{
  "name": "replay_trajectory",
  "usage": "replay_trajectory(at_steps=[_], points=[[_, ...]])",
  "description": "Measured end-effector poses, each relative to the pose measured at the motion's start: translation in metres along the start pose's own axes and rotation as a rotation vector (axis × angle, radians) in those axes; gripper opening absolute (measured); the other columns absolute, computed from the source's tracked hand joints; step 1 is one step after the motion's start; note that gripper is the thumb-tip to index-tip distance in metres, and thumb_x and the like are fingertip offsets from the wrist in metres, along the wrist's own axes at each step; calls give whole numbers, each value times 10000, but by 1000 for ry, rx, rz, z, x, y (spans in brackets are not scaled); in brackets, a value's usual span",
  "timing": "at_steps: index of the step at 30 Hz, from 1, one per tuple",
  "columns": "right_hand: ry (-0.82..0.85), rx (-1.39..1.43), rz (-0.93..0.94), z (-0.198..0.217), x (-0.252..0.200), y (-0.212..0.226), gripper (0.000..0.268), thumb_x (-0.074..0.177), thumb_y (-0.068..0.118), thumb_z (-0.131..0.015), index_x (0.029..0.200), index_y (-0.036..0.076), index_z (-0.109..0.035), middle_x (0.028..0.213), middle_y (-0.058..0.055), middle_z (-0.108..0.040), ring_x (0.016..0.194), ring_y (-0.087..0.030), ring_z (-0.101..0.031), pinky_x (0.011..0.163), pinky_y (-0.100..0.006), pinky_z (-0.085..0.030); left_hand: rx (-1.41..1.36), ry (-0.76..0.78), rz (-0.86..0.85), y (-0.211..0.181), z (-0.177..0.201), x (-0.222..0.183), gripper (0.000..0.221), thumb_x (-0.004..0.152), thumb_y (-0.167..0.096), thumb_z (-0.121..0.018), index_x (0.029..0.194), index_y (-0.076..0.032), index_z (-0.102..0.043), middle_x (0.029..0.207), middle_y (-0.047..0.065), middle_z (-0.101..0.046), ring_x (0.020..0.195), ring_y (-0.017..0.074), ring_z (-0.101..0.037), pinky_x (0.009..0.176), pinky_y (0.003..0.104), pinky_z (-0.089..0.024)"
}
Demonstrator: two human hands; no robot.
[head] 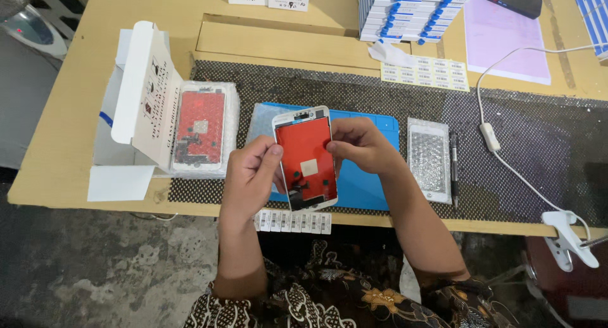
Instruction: The person handles a white smartphone and its replacement components, including a screen and internal assembly, by removing them from protective plastic sleeves and aligning the new screen with the device body.
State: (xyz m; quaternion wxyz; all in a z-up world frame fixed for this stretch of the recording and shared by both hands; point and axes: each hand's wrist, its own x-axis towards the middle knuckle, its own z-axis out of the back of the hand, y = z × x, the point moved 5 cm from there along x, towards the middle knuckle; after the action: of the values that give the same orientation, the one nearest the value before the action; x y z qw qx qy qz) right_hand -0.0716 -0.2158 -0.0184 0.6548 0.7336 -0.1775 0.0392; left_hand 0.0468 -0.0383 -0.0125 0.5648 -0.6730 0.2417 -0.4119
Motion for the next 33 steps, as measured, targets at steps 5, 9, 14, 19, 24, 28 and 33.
replay_trajectory(at_steps=[5, 9, 14, 19, 24, 28, 33], points=[[27, 22, -25, 9, -2, -16, 157, 940, 2, -631, 940, -138, -701, 647, -223, -685, 512, -312, -728, 469, -500, -641, -17, 8, 21, -4, -4, 1, 404, 1082, -195, -460, 750, -47, -635, 445, 143, -628, 373, 222, -661, 420, 292, -537], [31, 31, -27, 6, -1, -10, 153, 939, 14, -641, 923, -130, -690, 643, -221, -676, 519, -319, -733, 457, -497, -642, -36, 5, 26, -7, -5, 1, 400, 1084, -192, -452, 759, -44, -632, 450, 167, -630, 366, 237, -658, 406, 286, -526], [51, 35, -21, -1, 0, -5, 143, 935, 8, -646, 913, -124, -698, 641, -222, -680, 514, -321, -734, 452, -496, -639, -68, 1, 36, 6, -4, 1, 350, 1076, -177, -435, 876, -4, -663, 456, 186, -618, 370, 252, -652, 402, 312, -536], [59, 21, -7, -3, -1, -2, 144, 923, 21, -665, 896, -113, -710, 636, -210, -682, 518, -306, -734, 452, -481, -642, -52, 18, 33, 8, -4, 0, 360, 1076, -171, -419, 952, 18, -699, 458, 195, -621, 362, 265, -650, 397, 317, -533], [77, -31, 22, -9, 3, 5, 172, 917, 57, -687, 897, -109, -728, 628, -204, -685, 525, -293, -731, 471, -463, -644, -8, 16, 53, -10, -6, 2, 417, 1076, -183, -446, 708, -68, -603, 439, 164, -623, 350, 233, -648, 394, 270, -509], [62, -59, 15, 8, -4, -20, 196, 918, 96, -701, 923, -93, -753, 627, -163, -679, 548, -239, -716, 491, -445, -646, -3, 22, 78, -7, -7, 1, 425, 1071, -187, -458, 679, -88, -584, 426, 149, -614, 344, 220, -639, 390, 268, -502], [46, -93, 52, -4, 5, -2, 229, 922, 112, -687, 1026, -89, -721, 655, -177, -685, 537, -235, -705, 505, -408, -650, 6, 42, 63, -12, -10, 3, 436, 1069, -191, -468, 655, -101, -571, 427, 131, -618, 346, 197, -640, 396, 251, -502]])
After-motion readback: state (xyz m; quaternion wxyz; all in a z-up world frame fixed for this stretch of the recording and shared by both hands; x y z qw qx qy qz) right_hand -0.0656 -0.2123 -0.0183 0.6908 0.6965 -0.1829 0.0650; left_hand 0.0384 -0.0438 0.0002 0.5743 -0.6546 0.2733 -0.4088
